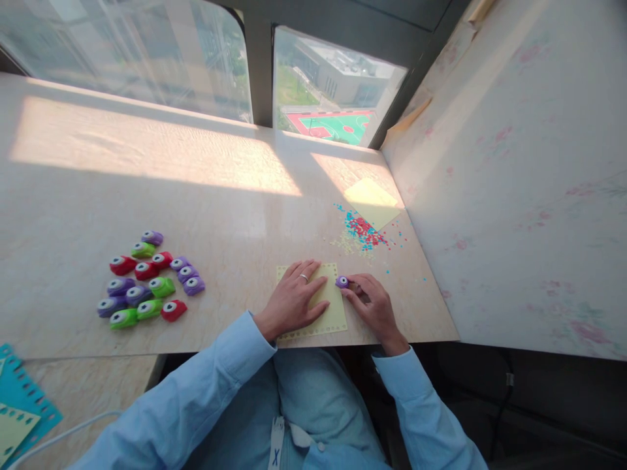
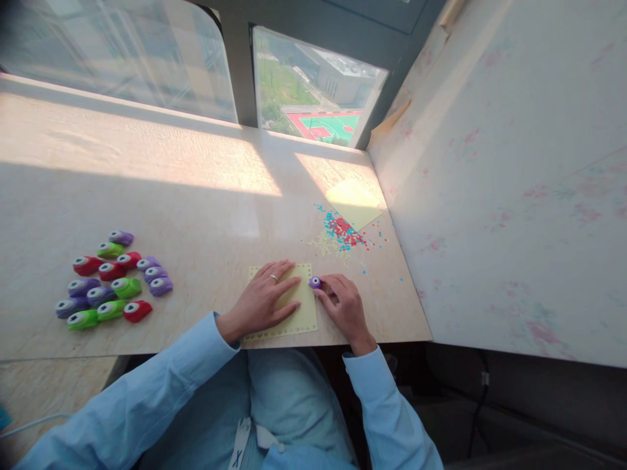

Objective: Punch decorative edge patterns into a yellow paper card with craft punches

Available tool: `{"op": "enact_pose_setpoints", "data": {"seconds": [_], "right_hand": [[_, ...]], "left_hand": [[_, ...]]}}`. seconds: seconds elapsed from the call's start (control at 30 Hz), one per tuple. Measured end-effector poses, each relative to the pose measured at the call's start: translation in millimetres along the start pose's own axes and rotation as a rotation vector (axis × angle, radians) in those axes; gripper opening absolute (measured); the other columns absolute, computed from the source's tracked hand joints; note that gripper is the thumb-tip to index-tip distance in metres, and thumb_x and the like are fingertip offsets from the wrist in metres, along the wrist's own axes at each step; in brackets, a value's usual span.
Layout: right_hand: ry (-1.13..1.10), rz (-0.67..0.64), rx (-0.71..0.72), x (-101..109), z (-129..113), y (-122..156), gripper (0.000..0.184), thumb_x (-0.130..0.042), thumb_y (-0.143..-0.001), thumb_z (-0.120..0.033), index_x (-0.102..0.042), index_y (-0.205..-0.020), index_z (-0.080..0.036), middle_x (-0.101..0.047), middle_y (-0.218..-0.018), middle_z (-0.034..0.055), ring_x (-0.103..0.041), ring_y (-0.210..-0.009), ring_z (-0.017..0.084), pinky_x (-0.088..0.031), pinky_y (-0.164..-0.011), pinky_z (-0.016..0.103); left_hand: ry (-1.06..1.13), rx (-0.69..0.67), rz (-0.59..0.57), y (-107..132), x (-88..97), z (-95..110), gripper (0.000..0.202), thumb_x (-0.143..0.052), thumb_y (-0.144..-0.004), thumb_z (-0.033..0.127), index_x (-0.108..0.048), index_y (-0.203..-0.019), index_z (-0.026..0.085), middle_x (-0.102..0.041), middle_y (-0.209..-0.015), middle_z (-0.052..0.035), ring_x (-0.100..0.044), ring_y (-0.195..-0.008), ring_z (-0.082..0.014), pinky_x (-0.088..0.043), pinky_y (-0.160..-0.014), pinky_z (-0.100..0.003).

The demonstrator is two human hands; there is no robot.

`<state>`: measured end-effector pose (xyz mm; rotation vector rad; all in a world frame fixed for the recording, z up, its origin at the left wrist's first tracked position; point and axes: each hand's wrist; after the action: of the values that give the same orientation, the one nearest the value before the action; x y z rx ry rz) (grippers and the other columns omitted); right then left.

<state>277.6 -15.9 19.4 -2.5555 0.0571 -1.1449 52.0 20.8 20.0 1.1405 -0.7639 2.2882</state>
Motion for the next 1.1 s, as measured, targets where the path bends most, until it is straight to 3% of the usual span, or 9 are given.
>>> {"op": "enact_pose_setpoints", "data": {"seconds": [0.2, 0.43, 1.1], "right_hand": [[-0.028, -0.002, -0.011, 1.7, -0.5, 2.2, 0.019, -0.063, -0.088, -0.035, -0.067, -0.104, -0.024, -0.069, -0.097, 0.0070, -0.064, -0.083, 0.021, -0.053, -0.078, 0.037], [-0.001, 0.005, 0.058, 1.8, 7.4, 7.4, 0.023, -0.058, -0.092, -0.033, -0.068, -0.112, -0.028, -0.069, -0.107, 0.0080, -0.064, -0.099, 0.022, -0.053, -0.088, 0.042], [0.109, -0.037, 0.122, 0.4, 4.2, 5.2, 0.029, -0.053, -0.095, -0.032, -0.065, -0.121, -0.029, -0.070, -0.115, 0.0076, -0.064, -0.104, 0.024, -0.050, -0.089, 0.044]], "left_hand": [[0.011, 0.004, 0.011, 0.3, 0.6, 0.2, 0.044, -0.060, -0.085, 0.044, -0.061, -0.122, 0.021, -0.047, -0.144, -0.0157, -0.040, -0.136, -0.0324, -0.032, -0.113, -0.055], [-0.012, -0.008, 0.002, 0.8, 1.6, 0.2, 0.045, -0.059, -0.085, 0.044, -0.061, -0.122, 0.019, -0.048, -0.143, -0.0169, -0.040, -0.135, -0.0322, -0.032, -0.113, -0.054], [-0.030, -0.047, -0.023, 1.1, 0.6, -1.8, 0.047, -0.058, -0.085, 0.046, -0.060, -0.124, 0.019, -0.050, -0.141, -0.0161, -0.040, -0.136, -0.0315, -0.029, -0.114, -0.052]]}}
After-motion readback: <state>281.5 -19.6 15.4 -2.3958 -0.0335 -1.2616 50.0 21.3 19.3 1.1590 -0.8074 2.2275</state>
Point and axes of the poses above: each hand's wrist, its own y-axis away from the middle knuckle, its own x-axis out of the back of the hand, z = x × y
